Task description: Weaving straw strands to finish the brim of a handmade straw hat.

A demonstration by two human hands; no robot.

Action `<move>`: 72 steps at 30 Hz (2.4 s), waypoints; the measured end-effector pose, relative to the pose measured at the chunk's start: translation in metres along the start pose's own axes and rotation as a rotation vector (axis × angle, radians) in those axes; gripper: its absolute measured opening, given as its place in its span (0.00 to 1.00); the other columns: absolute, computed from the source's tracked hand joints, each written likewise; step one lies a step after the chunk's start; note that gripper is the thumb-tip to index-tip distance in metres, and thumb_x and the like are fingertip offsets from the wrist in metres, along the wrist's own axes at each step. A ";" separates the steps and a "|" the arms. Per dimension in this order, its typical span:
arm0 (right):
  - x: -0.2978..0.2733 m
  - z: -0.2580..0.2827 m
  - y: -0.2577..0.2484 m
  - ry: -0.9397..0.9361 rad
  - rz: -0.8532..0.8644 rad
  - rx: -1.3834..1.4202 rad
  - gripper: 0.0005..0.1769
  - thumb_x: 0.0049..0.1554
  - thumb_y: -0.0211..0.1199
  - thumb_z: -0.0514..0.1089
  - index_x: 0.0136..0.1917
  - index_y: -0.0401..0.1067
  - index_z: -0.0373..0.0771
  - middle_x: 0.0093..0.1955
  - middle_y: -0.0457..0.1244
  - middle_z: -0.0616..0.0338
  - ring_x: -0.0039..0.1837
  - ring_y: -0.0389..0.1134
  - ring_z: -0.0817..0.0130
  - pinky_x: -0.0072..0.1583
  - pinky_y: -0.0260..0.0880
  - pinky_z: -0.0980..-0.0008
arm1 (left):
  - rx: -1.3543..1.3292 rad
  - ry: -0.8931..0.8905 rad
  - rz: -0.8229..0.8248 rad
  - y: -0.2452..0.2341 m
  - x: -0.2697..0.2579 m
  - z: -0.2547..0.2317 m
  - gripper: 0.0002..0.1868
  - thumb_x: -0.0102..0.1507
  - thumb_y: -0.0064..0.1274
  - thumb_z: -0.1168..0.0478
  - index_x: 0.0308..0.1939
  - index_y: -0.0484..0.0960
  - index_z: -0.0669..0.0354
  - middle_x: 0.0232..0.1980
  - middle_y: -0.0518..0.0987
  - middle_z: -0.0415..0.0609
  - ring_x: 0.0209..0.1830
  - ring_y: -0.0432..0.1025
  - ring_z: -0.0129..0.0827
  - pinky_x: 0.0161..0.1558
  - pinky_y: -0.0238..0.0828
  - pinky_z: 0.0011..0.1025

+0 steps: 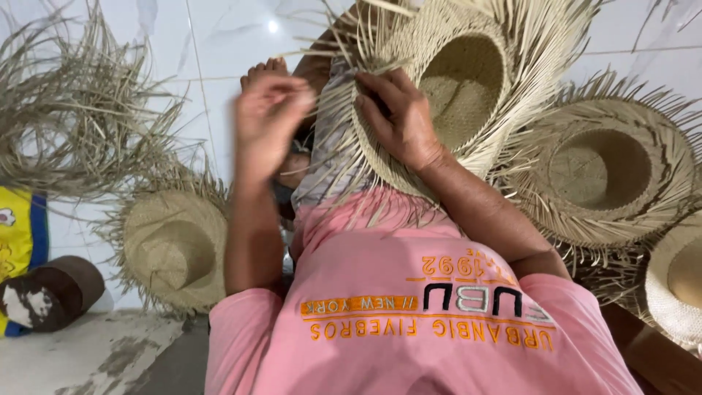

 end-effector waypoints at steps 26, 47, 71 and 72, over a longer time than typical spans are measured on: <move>-0.004 0.003 -0.003 -0.003 -0.005 0.031 0.20 0.63 0.64 0.34 0.67 0.69 0.24 0.55 0.64 0.46 0.42 0.67 0.64 0.41 0.72 0.71 | 0.088 -0.051 0.123 0.029 0.017 0.098 0.09 0.59 0.58 0.79 0.36 0.80 0.64 0.57 0.77 0.52 0.34 0.65 0.25 0.31 0.67 0.17; -0.005 0.000 0.000 -0.017 0.002 -0.011 0.19 0.64 0.63 0.34 0.67 0.69 0.23 0.52 0.63 0.47 0.44 0.65 0.62 0.44 0.71 0.67 | 0.299 0.466 0.214 0.021 0.013 0.024 0.15 0.64 0.60 0.79 0.51 0.77 0.64 0.40 0.78 0.52 0.33 0.69 0.35 0.33 0.68 0.28; -0.003 0.005 -0.002 -0.034 -0.024 0.035 0.18 0.64 0.65 0.32 0.66 0.70 0.23 0.53 0.64 0.47 0.46 0.67 0.61 0.46 0.72 0.68 | -0.172 0.091 0.320 -0.032 -0.036 -0.051 0.05 0.65 0.41 0.68 0.37 0.70 0.53 0.66 0.72 0.50 0.68 0.65 0.33 0.70 0.63 0.31; -0.004 0.007 -0.005 -0.033 -0.023 0.036 0.18 0.64 0.65 0.32 0.66 0.70 0.23 0.53 0.64 0.47 0.46 0.67 0.61 0.46 0.72 0.68 | -0.171 0.090 0.318 -0.024 -0.034 -0.054 0.05 0.65 0.41 0.68 0.37 0.70 0.53 0.66 0.72 0.50 0.68 0.65 0.33 0.70 0.63 0.31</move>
Point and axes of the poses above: each hand's wrist, its own x-axis towards the middle knuckle, its own y-axis out of the palm, z = x × y, the point moved 3 cm from there along x, towards the middle knuckle
